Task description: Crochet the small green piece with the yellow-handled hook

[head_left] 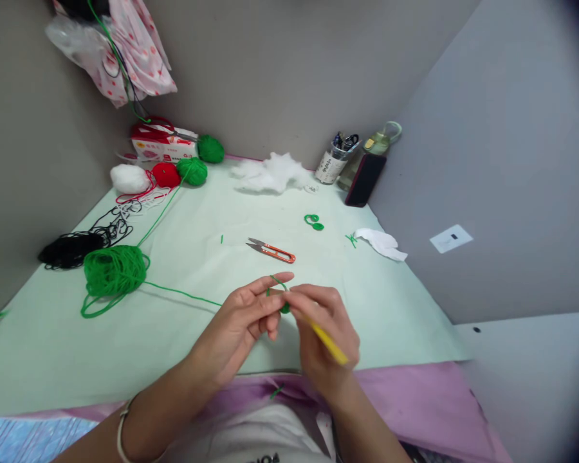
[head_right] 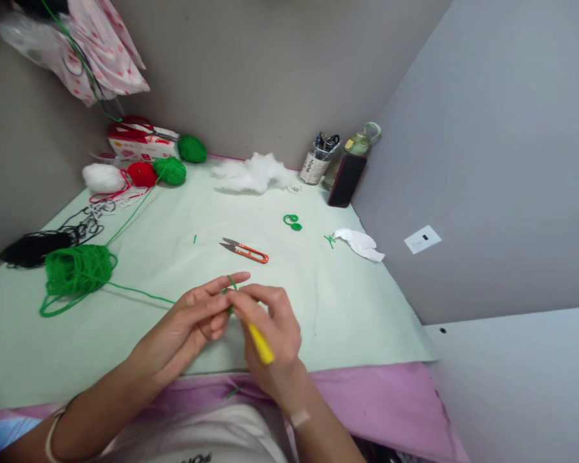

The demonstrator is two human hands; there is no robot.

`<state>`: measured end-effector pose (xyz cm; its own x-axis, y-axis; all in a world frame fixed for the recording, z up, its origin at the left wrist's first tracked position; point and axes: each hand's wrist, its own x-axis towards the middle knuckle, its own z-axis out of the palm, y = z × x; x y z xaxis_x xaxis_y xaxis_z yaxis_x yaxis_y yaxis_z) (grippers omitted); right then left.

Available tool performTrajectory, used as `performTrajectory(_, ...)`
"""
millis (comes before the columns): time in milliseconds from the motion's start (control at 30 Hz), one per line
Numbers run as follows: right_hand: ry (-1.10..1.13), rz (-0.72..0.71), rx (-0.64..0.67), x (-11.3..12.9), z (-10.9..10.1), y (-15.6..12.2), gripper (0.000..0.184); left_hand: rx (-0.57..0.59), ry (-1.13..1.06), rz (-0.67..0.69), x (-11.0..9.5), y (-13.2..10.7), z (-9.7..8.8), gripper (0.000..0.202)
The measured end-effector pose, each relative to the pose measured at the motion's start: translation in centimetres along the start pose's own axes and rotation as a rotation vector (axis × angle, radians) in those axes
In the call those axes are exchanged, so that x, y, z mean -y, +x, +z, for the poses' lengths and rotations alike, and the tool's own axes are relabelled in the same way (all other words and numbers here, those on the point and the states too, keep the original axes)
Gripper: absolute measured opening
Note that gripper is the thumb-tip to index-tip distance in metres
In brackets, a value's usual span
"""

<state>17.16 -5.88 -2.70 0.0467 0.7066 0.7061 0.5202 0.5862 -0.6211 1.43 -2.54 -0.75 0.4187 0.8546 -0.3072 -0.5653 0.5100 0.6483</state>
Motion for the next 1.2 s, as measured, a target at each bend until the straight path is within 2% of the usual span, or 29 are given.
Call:
performTrajectory(133, 0.373, 0.311, -0.082, -0.2, -0.1, 1.0, 0.022, -0.031, -0.061, 0.009, -0.4, 0.2, -0.3, 0.029)
performTrajectory(267, 0.448, 0.372, -0.003, -0.3, 0.3, 1.2, 0.016, 0.010, 0.050, 0.065, -0.2, 0.0, 0.0, 0.029)
performTrajectory(467, 0.622, 0.500, -0.041, -0.6, 0.2, 1.5, 0.021, 0.031, 0.103, 0.081, -0.3, -0.2, 0.0, 0.027)
performTrajectory(533, 0.616, 0.485, -0.033, -0.5, 0.0, 1.6, 0.022, 0.017, 0.134, 0.091, -0.4, -0.3, -0.1, 0.026)
performTrajectory(633, 0.472, 0.393, 0.000, 0.0, -0.4, 1.4, 0.022, -0.021, 0.205, 0.129, -0.3, -0.4, -0.1, 0.026)
performTrajectory(900, 0.006, -0.132, 0.135, 0.5, -0.8, 0.5, 0.032, -0.150, 0.359, 0.284, 0.3, -0.7, 0.1, 0.031)
performTrajectory(967, -0.118, -0.243, 0.125, 0.0, -0.5, 0.3, 0.034, -0.163, 0.322, 0.277, 0.3, -0.7, 0.3, 0.039)
performTrajectory(1033, -0.229, -0.338, 0.098, -0.4, -0.2, 0.0, 0.037, -0.124, 0.241, 0.204, 0.3, -0.6, 0.3, 0.049)
performTrajectory(1100, -0.230, -0.324, 0.052, -0.7, 0.0, -0.1, 0.038, -0.052, 0.145, 0.069, 0.1, -0.4, 0.1, 0.053)
performTrajectory(1200, 0.035, -0.043, -0.026, -0.4, -0.1, 0.3, 0.031, 0.006, 0.049, -0.035, -0.4, -0.1, -0.3, 0.048)
